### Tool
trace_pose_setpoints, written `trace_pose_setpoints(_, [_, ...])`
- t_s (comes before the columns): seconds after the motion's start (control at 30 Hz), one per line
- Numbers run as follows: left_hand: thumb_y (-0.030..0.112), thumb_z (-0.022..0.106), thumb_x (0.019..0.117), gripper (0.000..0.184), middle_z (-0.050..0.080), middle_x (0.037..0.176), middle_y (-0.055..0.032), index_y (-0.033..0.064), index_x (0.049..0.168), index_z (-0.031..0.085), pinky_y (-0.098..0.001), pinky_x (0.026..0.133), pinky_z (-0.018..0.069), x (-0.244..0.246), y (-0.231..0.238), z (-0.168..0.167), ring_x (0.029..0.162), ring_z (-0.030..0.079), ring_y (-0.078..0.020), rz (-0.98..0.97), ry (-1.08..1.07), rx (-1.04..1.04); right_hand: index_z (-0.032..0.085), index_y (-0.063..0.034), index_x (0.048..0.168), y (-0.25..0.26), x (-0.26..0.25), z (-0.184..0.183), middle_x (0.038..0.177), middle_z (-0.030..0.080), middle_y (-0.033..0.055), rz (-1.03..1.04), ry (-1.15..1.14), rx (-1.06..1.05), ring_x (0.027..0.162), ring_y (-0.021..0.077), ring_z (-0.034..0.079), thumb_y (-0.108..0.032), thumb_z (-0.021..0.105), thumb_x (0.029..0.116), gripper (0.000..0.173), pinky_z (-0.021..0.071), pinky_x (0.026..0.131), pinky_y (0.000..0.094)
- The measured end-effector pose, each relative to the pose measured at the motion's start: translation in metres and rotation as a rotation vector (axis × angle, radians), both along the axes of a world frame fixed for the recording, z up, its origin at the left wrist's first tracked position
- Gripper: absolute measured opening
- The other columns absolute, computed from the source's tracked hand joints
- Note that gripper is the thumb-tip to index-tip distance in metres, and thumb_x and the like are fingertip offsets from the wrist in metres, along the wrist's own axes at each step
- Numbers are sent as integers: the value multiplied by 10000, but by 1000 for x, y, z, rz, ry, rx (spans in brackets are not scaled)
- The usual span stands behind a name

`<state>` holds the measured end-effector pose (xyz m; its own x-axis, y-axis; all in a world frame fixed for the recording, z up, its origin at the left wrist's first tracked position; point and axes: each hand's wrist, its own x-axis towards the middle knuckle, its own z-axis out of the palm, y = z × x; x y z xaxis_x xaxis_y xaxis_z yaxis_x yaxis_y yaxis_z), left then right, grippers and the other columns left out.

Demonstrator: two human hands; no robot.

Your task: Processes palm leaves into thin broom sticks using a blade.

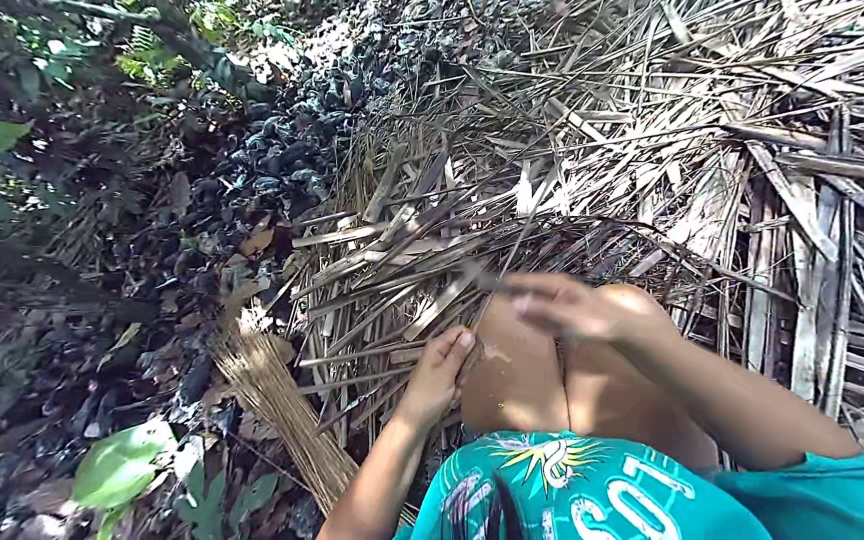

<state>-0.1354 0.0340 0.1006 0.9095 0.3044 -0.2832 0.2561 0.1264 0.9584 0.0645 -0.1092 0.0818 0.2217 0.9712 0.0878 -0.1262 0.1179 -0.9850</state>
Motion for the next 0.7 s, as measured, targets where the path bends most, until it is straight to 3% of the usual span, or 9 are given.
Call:
trace_pose_setpoints(0.1, [172,371,1086,300,473,587,176,159,912,615,-88,435,334,-14,1,-3,458,395,90,-61,34,0,501,-126,1434,-9,49,19,654,498,-158,-275,29,148,501,-53,439,-228,444,1038,413,392,465,123])
trace_pose_setpoints(0.17, [173,368,1084,305,465,574,179,163,908,617,-89,430,326,-16,2,-5,450,390,91,-77,44,-26,438,-147,1476,-10,50,22,636,491,-152,-289,102,193,486,-40,446,-225,436,1038,445,397,452,126])
trace_pose_setpoints(0.23, [166,348,1085,323,456,561,172,162,903,616,-95,423,320,-12,4,-6,441,383,82,-64,56,-60,423,-169,1483,-9,26,11,616,495,-117,-184,123,111,474,-23,459,-261,472,1024,471,415,454,147])
trace_pose_setpoints(0.33, [144,324,1080,329,466,563,173,158,920,611,-93,420,331,-7,6,-2,435,386,82,-41,54,-71,463,-58,1454,-2,-23,-12,716,522,-105,175,112,-98,546,-40,463,-236,501,1029,462,402,510,141])
trace_pose_setpoints(0.4, [167,345,1082,317,477,576,180,172,923,620,-89,422,326,-8,11,-3,439,382,88,-63,46,-68,499,-40,1411,2,-27,-14,718,532,-110,241,98,-89,544,-61,456,-227,501,1040,416,392,508,120])
trace_pose_setpoints(0.5, [283,442,1075,282,463,564,200,220,886,642,-85,413,310,-24,26,-17,435,378,99,-143,82,-62,508,-16,1420,-9,22,12,690,519,-132,-67,-15,22,542,-86,426,-203,478,1027,436,380,515,105])
trace_pose_setpoints(0.6, [421,560,1028,257,491,583,201,248,871,666,-81,410,295,-51,42,-34,441,367,108,-207,146,-95,444,-118,1475,-27,96,48,699,503,-170,-405,-116,157,545,-72,461,-208,400,1058,429,423,516,106])
trace_pose_setpoints(0.7, [452,586,1014,271,486,577,192,237,872,669,-83,408,288,-63,50,-45,436,366,105,-233,157,-122,395,-210,1480,-39,136,67,646,485,-173,-551,-79,324,490,-24,458,-246,392,1068,414,431,480,145])
